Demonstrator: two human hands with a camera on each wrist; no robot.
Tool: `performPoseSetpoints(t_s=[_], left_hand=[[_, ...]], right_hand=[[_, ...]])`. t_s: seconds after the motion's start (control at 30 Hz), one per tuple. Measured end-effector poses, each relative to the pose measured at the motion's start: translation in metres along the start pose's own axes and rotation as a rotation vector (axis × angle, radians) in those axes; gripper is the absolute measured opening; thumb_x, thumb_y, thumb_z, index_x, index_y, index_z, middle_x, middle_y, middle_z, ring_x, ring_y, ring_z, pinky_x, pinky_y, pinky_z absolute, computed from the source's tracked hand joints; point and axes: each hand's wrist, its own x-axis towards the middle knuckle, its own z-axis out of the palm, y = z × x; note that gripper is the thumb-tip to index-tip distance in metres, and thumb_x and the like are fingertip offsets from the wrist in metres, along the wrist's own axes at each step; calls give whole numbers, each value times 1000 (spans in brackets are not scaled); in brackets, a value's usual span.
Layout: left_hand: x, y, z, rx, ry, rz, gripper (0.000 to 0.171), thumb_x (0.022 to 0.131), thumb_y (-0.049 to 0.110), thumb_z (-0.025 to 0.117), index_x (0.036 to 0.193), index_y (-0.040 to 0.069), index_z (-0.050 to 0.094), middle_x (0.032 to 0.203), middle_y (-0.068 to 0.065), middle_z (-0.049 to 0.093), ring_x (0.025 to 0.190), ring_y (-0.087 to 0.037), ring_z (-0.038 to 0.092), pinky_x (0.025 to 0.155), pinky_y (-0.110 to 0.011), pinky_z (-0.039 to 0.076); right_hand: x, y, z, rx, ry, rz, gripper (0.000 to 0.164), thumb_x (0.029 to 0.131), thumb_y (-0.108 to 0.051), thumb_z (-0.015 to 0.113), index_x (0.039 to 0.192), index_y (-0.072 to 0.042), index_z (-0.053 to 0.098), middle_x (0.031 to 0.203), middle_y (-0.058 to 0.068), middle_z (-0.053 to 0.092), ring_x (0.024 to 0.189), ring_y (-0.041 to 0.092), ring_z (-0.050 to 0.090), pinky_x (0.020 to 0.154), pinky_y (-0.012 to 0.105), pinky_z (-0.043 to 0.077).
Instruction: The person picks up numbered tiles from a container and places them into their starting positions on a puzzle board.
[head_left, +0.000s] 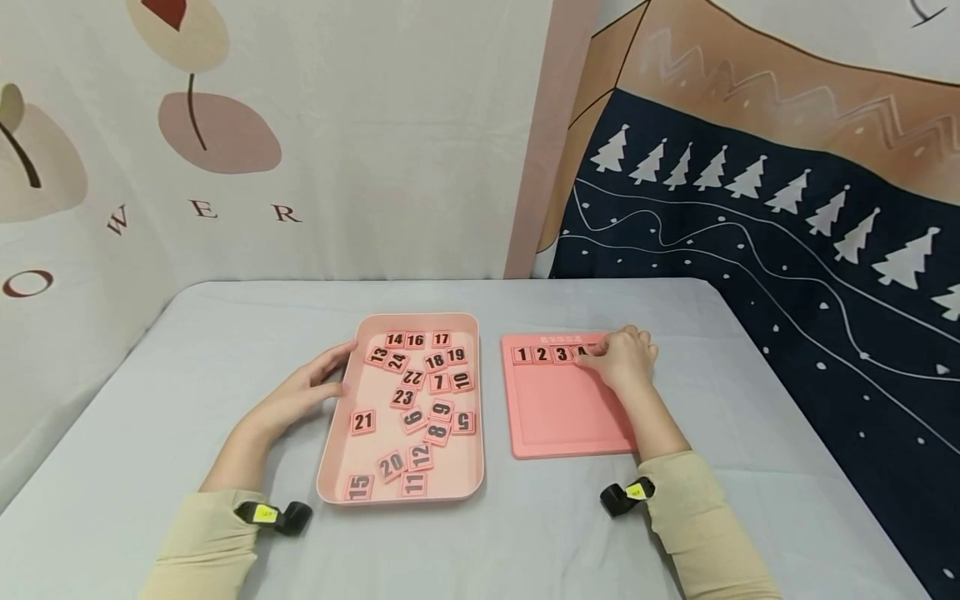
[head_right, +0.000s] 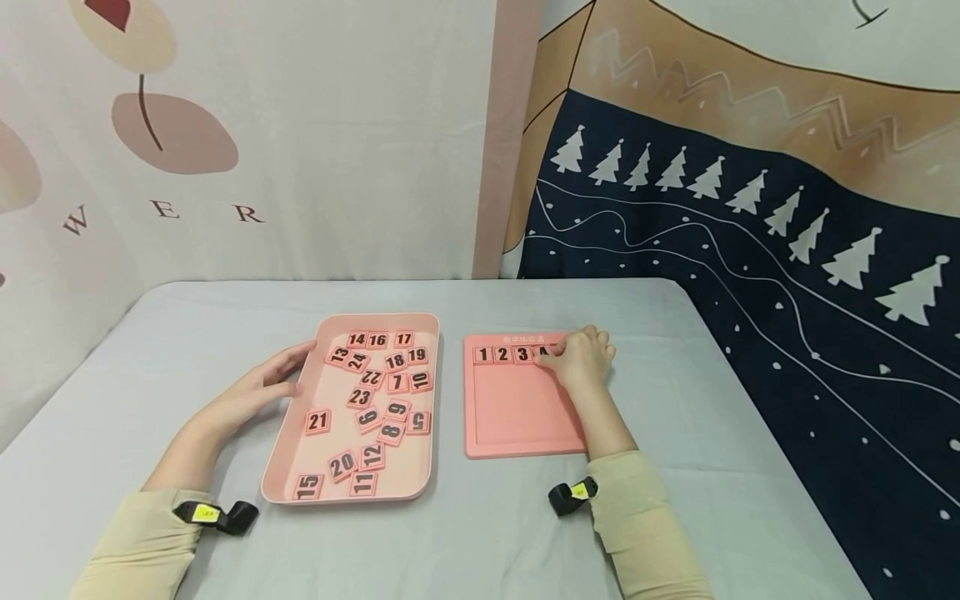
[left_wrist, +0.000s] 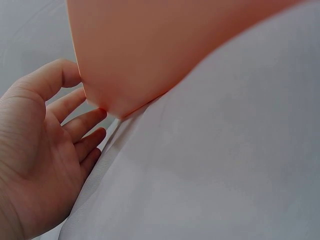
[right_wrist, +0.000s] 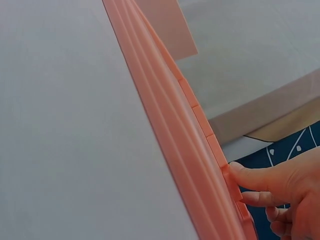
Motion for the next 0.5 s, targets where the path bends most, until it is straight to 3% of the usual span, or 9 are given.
performPoseSetpoints(t_s=[0.3,0.5], left_hand=[[0,-1,0,2,-1,4,70,92,6,59,151,3,23,155,-20,19,141,-38,13,112,-56,6],[0,1,1,-2,-1,0,70,91,6,59,151,3,23,155,-20,19,141,-38,13,112,-56,7]], right_hand=[[0,0,-2,22,-12,4,22,80,-27,79,80,-5,75,99,16,54,99,35,41,87,49,30],[0,1,0,15,-14,1,24,82,-29,77,77,-5,73,98,16,54,98,35,42,87,49,30]])
